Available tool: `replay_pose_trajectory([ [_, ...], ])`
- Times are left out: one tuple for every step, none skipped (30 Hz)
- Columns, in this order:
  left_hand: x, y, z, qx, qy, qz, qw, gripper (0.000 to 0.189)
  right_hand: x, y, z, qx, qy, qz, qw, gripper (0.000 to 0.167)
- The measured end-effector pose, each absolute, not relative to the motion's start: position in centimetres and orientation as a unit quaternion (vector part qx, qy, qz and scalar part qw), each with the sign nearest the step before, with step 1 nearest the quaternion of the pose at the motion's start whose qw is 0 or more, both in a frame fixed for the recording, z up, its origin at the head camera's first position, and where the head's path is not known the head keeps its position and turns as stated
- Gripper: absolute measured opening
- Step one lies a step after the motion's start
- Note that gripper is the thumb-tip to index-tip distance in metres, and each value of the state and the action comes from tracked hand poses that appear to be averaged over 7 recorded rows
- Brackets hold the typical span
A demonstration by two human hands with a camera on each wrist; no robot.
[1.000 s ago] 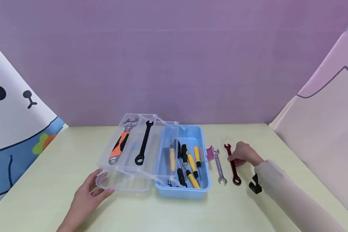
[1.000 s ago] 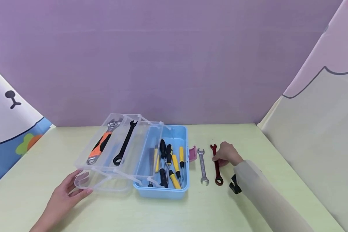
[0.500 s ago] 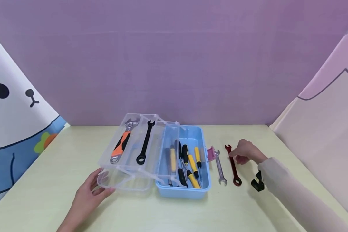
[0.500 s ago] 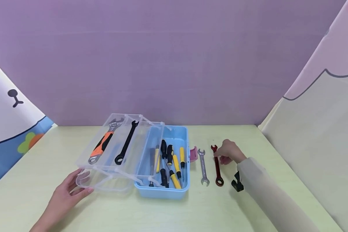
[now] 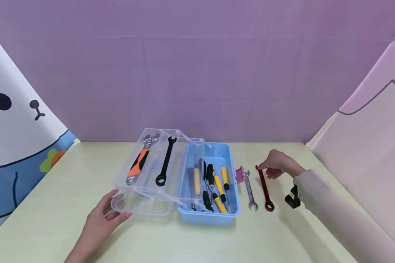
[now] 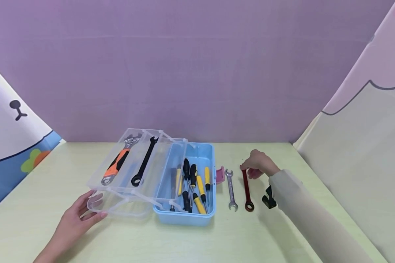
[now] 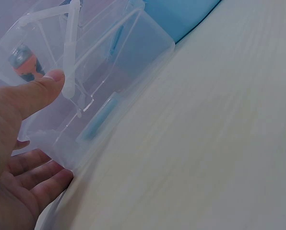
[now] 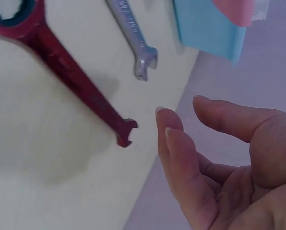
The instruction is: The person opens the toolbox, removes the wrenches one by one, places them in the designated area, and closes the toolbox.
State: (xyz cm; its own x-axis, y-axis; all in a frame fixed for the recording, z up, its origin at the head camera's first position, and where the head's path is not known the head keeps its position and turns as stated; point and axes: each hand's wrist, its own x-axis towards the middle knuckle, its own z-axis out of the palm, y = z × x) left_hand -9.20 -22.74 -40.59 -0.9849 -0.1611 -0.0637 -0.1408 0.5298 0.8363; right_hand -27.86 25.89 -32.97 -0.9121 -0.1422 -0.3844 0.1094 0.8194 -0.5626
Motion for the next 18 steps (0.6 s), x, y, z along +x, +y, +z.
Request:
replay_pose_trajectory([
  [-9.2, -22.8, -40.6, 0.087, -0.875, -0.477, 0.009, 0.094, -27.9, 25.8, -32.7, -0.011, 0.930, -0.301, 0.210, 0.023],
  [-9.2, -22.8, -40.5, 0.086, -0.874, -0.478, 0.011, 0.094, -28.0, 25.7, -32.4, -0.015, 0.929, -0.304, 0.211, 0.023],
  [-9.2, -22.8, -40.5, 0.085, -0.875, -0.477, 0.013, 0.094, -28.0, 25.6, -32.2, -0.020, 0.927, -0.306, 0.213, 0.023],
  [-9.2, -22.8, -40.5, 0.085, -0.875, -0.477, 0.013, 0.094, -28.0, 25.5, -31.9, -0.026, 0.926, -0.310, 0.215, 0.024],
  [-9.2, -22.8, -40.5, 0.084, -0.875, -0.477, 0.016, 0.093, -28.1, 25.4, -31.6, -0.030, 0.924, -0.314, 0.217, 0.023],
  [-9.2, -22.8, -40.5, 0.082, -0.875, -0.477, 0.018, 0.093, -28.1, 25.4, -31.4, -0.032, 0.922, -0.317, 0.220, 0.023],
  [-9.3, -22.8, -40.5, 0.079, -0.875, -0.478, 0.023, 0.091, -28.2, 25.3, -31.1, -0.034, 0.920, -0.321, 0.223, 0.022],
  [-9.2, -22.7, -40.5, 0.076, -0.874, -0.479, 0.027, 0.090, -28.3, 25.3, -30.9, -0.037, 0.918, -0.323, 0.225, 0.022],
  [-9.3, -22.7, -40.5, 0.075, -0.874, -0.479, 0.027, 0.090, -28.3, 25.3, -30.6, -0.038, 0.917, -0.325, 0.228, 0.023],
  [-9.3, -22.7, -40.6, 0.073, -0.874, -0.480, 0.027, 0.089, -28.3, 25.2, -30.3, -0.039, 0.916, -0.326, 0.229, 0.024],
  [-9.3, -22.6, -40.6, 0.072, -0.873, -0.481, 0.026, 0.089, -28.4, 25.2, -30.1, -0.040, 0.916, -0.326, 0.230, 0.024],
  [-9.4, -22.6, -40.6, 0.074, -0.873, -0.481, 0.024, 0.089, -28.4, 25.1, -29.8, -0.040, 0.915, -0.327, 0.232, 0.025],
  [-9.3, -22.6, -40.6, 0.076, -0.873, -0.482, 0.021, 0.090, -28.4, 25.0, -29.5, -0.043, 0.915, -0.326, 0.233, 0.026],
  [-9.3, -22.5, -40.5, 0.079, -0.872, -0.482, 0.017, 0.090, -28.4, 24.9, -29.2, -0.047, 0.916, -0.325, 0.232, 0.027],
  [-9.3, -22.5, -40.5, 0.082, -0.872, -0.482, 0.014, 0.091, -28.4, 24.8, -28.9, -0.050, 0.916, -0.326, 0.231, 0.027],
  [-9.3, -22.5, -40.4, 0.085, -0.872, -0.482, 0.011, 0.091, -28.4, 24.6, -28.6, -0.055, 0.915, -0.326, 0.230, 0.028],
  [-9.2, -22.5, -40.4, 0.089, -0.872, -0.481, 0.010, 0.091, -28.5, 24.4, -28.4, -0.058, 0.915, -0.327, 0.228, 0.029],
  [-9.2, -22.6, -40.3, 0.092, -0.872, -0.480, 0.008, 0.092, -28.5, 24.2, -28.1, -0.058, 0.915, -0.329, 0.226, 0.031],
])
